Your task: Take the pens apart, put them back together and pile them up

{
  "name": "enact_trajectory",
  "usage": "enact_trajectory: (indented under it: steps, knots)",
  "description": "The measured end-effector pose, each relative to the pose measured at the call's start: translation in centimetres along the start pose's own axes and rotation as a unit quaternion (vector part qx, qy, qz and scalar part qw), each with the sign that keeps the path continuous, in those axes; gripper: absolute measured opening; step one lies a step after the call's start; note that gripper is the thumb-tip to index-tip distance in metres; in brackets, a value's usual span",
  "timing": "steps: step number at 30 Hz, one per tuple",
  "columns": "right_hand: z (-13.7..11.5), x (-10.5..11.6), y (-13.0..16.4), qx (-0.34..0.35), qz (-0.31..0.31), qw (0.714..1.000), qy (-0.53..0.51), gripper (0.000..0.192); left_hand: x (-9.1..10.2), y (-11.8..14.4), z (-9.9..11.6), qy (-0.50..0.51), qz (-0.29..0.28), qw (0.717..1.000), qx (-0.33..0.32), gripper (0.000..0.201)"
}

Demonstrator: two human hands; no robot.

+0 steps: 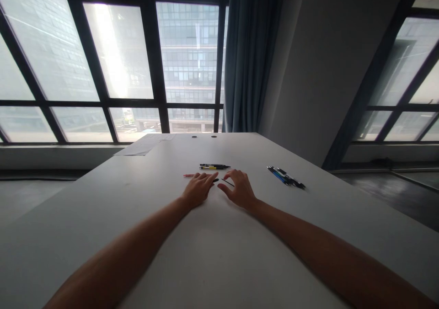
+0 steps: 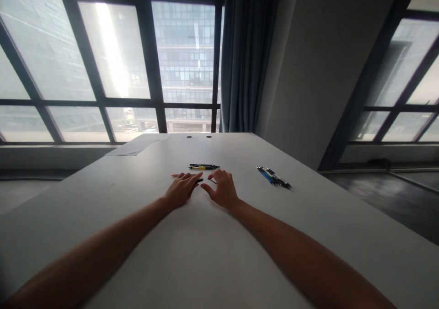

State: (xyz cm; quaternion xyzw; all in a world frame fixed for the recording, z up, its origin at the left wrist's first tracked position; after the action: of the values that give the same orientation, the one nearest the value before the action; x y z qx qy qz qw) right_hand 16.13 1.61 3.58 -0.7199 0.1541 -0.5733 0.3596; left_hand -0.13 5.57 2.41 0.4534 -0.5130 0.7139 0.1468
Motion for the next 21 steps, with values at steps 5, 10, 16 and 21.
enact_trajectory:
  steps: [5,10,16,21]
  knots:
    - [-0.6,-0.1,0.2,0.037,-0.035,0.999,-0.018,0.023,-0.1,-0.1,0.8,0.012,-0.014,0.998,-0.056,0.047]
    - [-0.2,0.0,0.1,0.019,-0.028,0.999,-0.024,0.019,0.4,-0.1,0.8,0.002,0.003,1.000,-0.031,0.039]
    - [0.6,-0.1,0.0,-0.031,-0.013,0.999,-0.017,0.015,0.6,-0.1,0.4,-0.035,0.014,0.999,0.007,0.027]
    - [1.0,-0.5,0.1,-0.049,-0.022,0.999,-0.003,0.014,0.8,-0.1,0.4,-0.047,0.009,0.998,0.030,0.027]
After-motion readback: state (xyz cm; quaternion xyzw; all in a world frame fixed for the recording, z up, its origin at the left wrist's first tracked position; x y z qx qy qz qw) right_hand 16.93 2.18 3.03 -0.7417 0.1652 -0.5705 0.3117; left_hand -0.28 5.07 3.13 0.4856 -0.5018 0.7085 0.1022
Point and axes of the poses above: each hand's wrist, its own y-axis away from the middle knuckle, its own x-axis out of the back of the hand, z = x × y, the point moved 4 cm from there along -y, towards the middle knuckle, and after that the axes turned 13 degrees about y, right-handed, at the moved point
